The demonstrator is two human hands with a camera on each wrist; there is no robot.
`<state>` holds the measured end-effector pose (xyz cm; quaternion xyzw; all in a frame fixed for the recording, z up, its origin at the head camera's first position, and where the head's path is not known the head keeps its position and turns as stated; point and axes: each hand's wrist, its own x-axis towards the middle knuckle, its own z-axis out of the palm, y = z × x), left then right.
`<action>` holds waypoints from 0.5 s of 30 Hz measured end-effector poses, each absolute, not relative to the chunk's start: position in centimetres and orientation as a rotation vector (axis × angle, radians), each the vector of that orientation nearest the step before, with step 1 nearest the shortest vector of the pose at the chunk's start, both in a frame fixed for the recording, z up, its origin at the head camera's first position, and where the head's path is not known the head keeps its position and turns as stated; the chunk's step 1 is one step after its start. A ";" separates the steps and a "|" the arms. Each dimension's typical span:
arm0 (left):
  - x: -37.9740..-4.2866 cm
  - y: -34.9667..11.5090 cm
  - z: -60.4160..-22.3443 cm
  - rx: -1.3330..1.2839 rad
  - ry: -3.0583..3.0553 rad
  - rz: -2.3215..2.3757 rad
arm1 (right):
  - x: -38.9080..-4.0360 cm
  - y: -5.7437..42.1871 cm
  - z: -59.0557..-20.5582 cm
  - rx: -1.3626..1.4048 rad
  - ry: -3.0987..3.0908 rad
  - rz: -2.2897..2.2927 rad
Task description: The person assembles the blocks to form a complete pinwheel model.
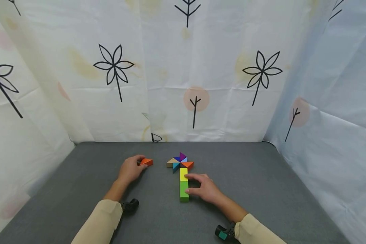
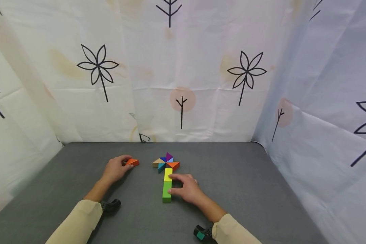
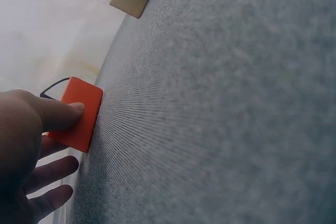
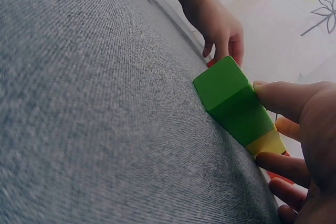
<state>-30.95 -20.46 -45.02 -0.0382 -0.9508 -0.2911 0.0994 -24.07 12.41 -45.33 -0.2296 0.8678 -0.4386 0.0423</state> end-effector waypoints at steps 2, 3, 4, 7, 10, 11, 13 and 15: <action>-30.9 -20.4 -44.9 -0.113 -2.812 -0.865 | -24.1 12.4 -45.3 -0.711 2.657 -1.342; -30.8 -20.4 -44.9 -0.117 -2.812 -0.865 | -24.1 12.4 -45.3 -0.714 2.657 -1.346; -30.8 -20.3 -44.8 -0.119 -2.809 -0.870 | -24.1 12.4 -45.3 -0.718 2.660 -1.350; -30.5 -19.9 -44.6 -0.130 -2.795 -0.893 | -24.1 12.5 -45.4 -0.736 2.664 -1.355; -30.3 -19.4 -44.4 -0.134 -2.777 -0.930 | -24.1 12.4 -45.3 -0.734 2.662 -1.348; -30.1 -19.3 -44.3 -0.138 -2.771 -0.944 | -24.0 12.4 -45.3 -0.733 2.661 -1.344; -29.9 -19.0 -44.2 -0.147 -2.760 -0.965 | -24.0 12.4 -45.4 -0.728 2.659 -1.337; -29.6 -18.6 -44.0 -0.156 -2.748 -0.975 | -24.0 12.4 -45.4 -0.724 2.660 -1.335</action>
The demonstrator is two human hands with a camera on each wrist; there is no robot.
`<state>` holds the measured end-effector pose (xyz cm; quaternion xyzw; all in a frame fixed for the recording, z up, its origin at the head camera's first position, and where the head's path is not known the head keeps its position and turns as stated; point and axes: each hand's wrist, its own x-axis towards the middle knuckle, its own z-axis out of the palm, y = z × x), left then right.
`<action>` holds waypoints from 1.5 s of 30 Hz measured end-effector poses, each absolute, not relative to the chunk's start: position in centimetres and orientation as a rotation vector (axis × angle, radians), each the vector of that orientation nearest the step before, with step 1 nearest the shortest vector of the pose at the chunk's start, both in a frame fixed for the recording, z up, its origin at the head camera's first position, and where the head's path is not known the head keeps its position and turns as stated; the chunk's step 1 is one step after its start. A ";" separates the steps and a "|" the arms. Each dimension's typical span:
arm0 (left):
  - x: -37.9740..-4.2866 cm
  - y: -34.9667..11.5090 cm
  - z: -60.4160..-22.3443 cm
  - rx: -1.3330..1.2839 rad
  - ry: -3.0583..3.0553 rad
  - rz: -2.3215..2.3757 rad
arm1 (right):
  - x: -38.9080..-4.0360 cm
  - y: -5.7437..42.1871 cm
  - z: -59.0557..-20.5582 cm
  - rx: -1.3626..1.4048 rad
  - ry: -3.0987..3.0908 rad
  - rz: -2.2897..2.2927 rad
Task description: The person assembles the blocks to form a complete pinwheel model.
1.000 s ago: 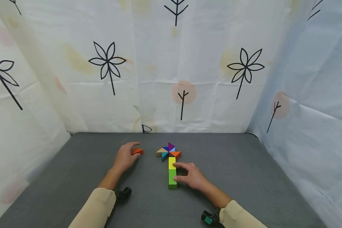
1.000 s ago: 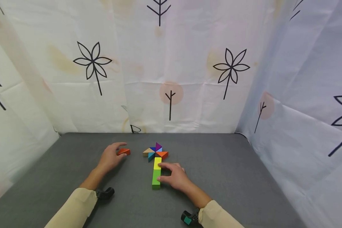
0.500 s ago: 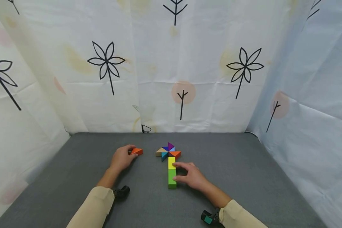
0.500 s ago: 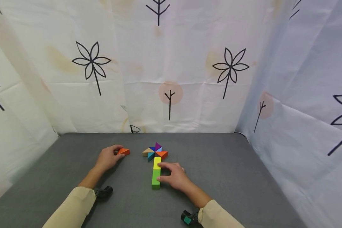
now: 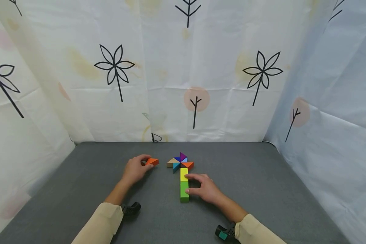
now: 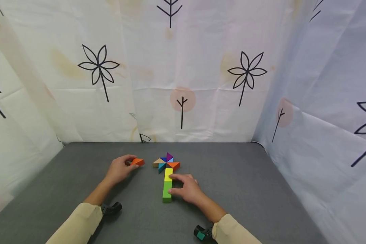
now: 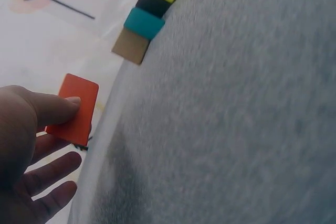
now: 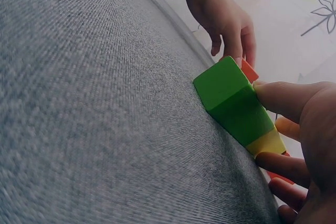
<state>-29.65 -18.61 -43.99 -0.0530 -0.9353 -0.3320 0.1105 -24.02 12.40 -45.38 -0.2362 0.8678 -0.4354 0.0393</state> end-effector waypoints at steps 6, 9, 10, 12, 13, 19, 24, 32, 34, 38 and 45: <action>-28.9 -17.6 -43.6 -0.178 -2.725 -1.028 | -24.0 12.3 -45.4 -0.722 2.667 -1.338; -28.6 -17.0 -43.5 -0.175 -2.727 -1.055 | -24.0 12.3 -45.5 -0.731 2.679 -1.342; -28.5 -16.8 -43.5 -0.174 -2.730 -1.062 | -24.0 12.2 -45.5 -0.731 2.684 -1.343; -28.3 -16.3 -43.4 -0.168 -2.743 -1.072 | -24.0 12.2 -45.5 -0.724 2.695 -1.340; -28.2 -16.0 -43.5 -0.168 -2.750 -1.074 | -24.0 12.2 -45.5 -0.718 2.700 -1.337; -27.6 -14.5 -43.5 -0.196 -2.781 -1.102 | -24.0 12.2 -45.4 -0.684 2.709 -1.320; -27.3 -13.7 -43.9 -0.251 -2.806 -1.108 | -24.0 12.2 -45.4 -0.690 2.708 -1.315; -27.1 -13.1 -44.9 -0.351 -2.844 -1.103 | -24.1 12.2 -45.4 -0.679 2.698 -1.310; -27.0 -13.1 -45.0 -0.365 -2.852 -1.105 | -24.1 12.2 -45.5 -0.681 2.701 -1.311; -26.7 -13.2 -44.9 -0.384 -2.852 -1.108 | -24.0 12.2 -45.5 -0.684 2.703 -1.305; -25.8 -14.0 -44.1 -0.450 -2.888 -1.005 | -24.0 12.2 -45.4 -0.678 2.693 -1.319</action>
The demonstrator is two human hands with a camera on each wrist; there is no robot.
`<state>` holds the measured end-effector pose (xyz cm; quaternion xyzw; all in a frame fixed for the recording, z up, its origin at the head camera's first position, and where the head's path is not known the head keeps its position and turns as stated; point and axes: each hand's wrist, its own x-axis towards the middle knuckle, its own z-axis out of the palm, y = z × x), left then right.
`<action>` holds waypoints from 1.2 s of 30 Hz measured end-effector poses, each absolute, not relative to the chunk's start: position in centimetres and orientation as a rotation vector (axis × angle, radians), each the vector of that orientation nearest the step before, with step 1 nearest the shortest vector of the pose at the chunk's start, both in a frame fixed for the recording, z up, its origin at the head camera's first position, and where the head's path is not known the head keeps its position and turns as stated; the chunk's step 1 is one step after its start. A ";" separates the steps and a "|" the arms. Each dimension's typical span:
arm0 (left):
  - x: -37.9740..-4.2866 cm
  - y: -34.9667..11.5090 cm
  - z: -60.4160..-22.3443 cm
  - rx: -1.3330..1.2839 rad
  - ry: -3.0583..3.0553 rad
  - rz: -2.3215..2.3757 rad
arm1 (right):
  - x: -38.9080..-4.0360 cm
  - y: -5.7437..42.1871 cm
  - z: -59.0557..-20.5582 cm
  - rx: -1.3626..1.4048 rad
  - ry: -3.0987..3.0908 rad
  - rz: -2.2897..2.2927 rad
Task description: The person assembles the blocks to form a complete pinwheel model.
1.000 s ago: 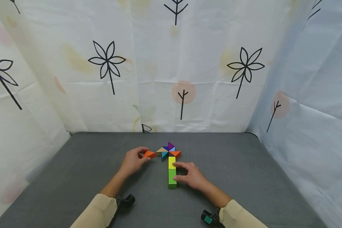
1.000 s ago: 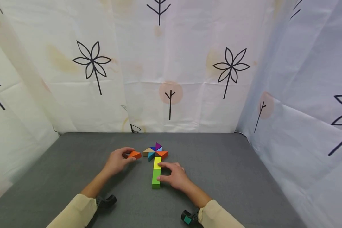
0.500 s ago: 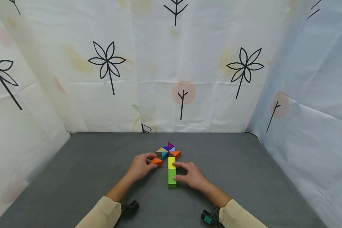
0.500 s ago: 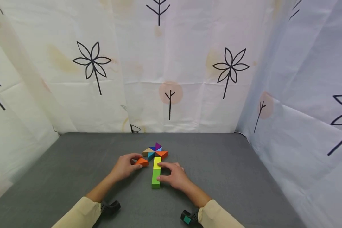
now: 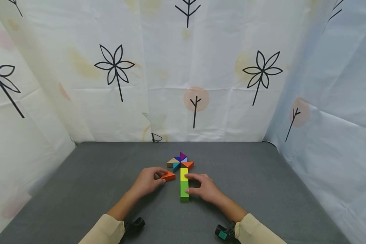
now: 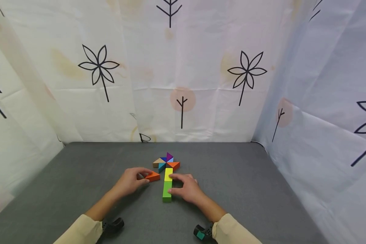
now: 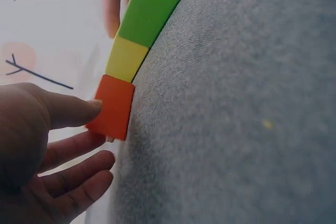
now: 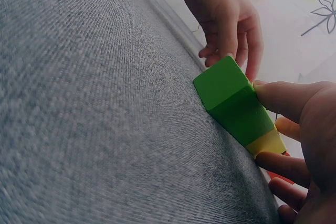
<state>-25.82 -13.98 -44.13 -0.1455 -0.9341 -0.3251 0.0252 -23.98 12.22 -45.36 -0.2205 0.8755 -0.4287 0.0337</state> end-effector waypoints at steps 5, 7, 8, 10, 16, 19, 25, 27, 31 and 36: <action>-25.3 -14.2 -43.8 -0.566 -2.967 -0.959 | -24.0 12.2 -45.3 -0.683 2.693 -1.322; -25.2 -13.9 -43.9 -0.621 -2.996 -0.960 | -24.0 12.2 -45.3 -0.683 2.698 -1.315; -25.1 -13.7 -43.9 -0.650 -3.003 -0.961 | -24.0 12.2 -45.3 -0.682 2.697 -1.315; -25.1 -13.2 -44.0 -0.709 -3.009 -0.962 | -24.0 12.2 -45.4 -0.680 2.697 -1.316; -25.1 -12.0 -44.0 -0.801 -3.005 -0.933 | -24.0 12.3 -45.4 -0.671 2.690 -1.324; -25.1 -11.7 -43.9 -0.803 -3.006 -0.936 | -24.1 12.3 -45.3 -0.676 2.684 -1.322; -25.0 -11.4 -43.8 -0.811 -3.011 -0.950 | -24.3 12.2 -45.4 -0.672 2.668 -1.327; -24.9 -11.3 -43.7 -0.811 -3.010 -0.958 | -24.3 12.2 -45.4 -0.677 2.671 -1.323; -24.7 -11.2 -43.6 -0.799 -3.019 -0.965 | -24.3 12.2 -45.5 -0.693 2.681 -1.321; -24.8 -11.0 -43.7 -0.755 -3.034 -0.945 | -24.2 12.2 -45.4 -0.703 2.683 -1.325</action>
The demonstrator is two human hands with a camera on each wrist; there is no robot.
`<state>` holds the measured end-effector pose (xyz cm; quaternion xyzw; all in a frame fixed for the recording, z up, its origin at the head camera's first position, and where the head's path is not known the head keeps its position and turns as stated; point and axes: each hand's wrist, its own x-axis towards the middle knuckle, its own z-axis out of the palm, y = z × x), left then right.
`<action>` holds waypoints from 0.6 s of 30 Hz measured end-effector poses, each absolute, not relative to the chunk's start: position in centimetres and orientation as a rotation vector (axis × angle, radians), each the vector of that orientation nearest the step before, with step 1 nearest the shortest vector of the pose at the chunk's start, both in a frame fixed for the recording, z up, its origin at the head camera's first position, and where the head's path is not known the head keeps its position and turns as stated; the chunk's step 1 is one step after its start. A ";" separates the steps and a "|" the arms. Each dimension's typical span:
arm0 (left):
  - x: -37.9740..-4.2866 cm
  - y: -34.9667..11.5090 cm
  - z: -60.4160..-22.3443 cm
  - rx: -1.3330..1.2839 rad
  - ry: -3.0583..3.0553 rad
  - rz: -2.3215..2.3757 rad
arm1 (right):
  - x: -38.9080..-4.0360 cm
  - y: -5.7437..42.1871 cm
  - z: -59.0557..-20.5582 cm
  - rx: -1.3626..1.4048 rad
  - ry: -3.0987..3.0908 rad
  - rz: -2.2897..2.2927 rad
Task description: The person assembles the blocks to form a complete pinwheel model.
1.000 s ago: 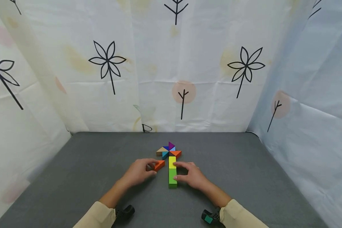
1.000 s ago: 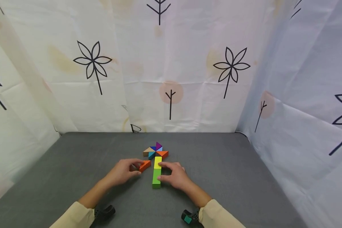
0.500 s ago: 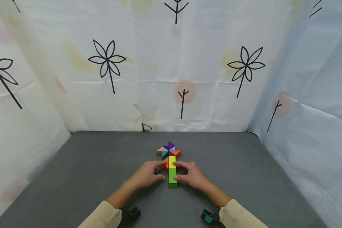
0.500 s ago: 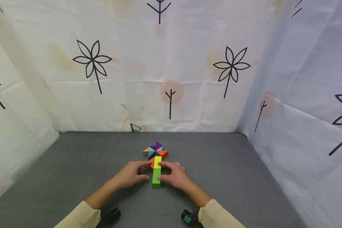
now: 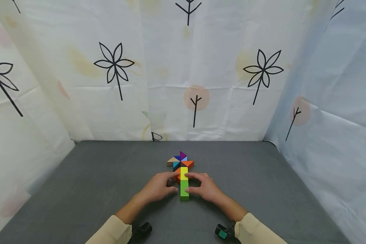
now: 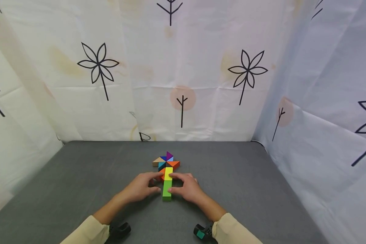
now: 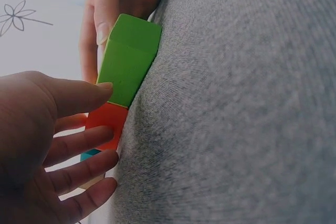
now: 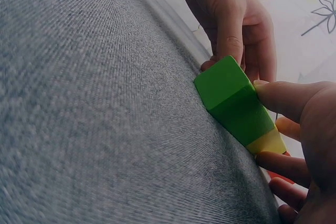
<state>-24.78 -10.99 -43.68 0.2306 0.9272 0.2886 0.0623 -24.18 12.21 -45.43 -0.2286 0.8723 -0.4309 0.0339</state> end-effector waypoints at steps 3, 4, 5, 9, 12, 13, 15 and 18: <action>-25.0 -10.8 -43.8 0.678 2.821 0.872 | -24.1 12.2 -45.4 -0.703 2.682 -1.326; -25.1 -10.8 -43.9 0.678 2.826 0.875 | -24.1 12.2 -45.4 -0.703 2.681 -1.325; -25.2 -10.7 -44.0 0.681 2.831 0.879 | -24.1 12.2 -45.4 -0.705 2.680 -1.326; -25.7 -10.6 -44.2 0.705 2.832 0.932 | -24.2 12.2 -45.5 -0.706 2.685 -1.321; -26.0 -10.6 -44.2 0.715 2.819 0.983 | -24.2 12.2 -45.5 -0.712 2.690 -1.320; -26.1 -10.6 -44.3 0.715 2.814 0.998 | -24.2 12.2 -45.5 -0.715 2.691 -1.319; -26.3 -10.5 -44.2 0.702 2.807 1.017 | -24.2 12.2 -45.5 -0.718 2.692 -1.320; -26.3 -10.5 -44.2 0.686 2.801 1.036 | -24.2 12.2 -45.5 -0.714 2.694 -1.316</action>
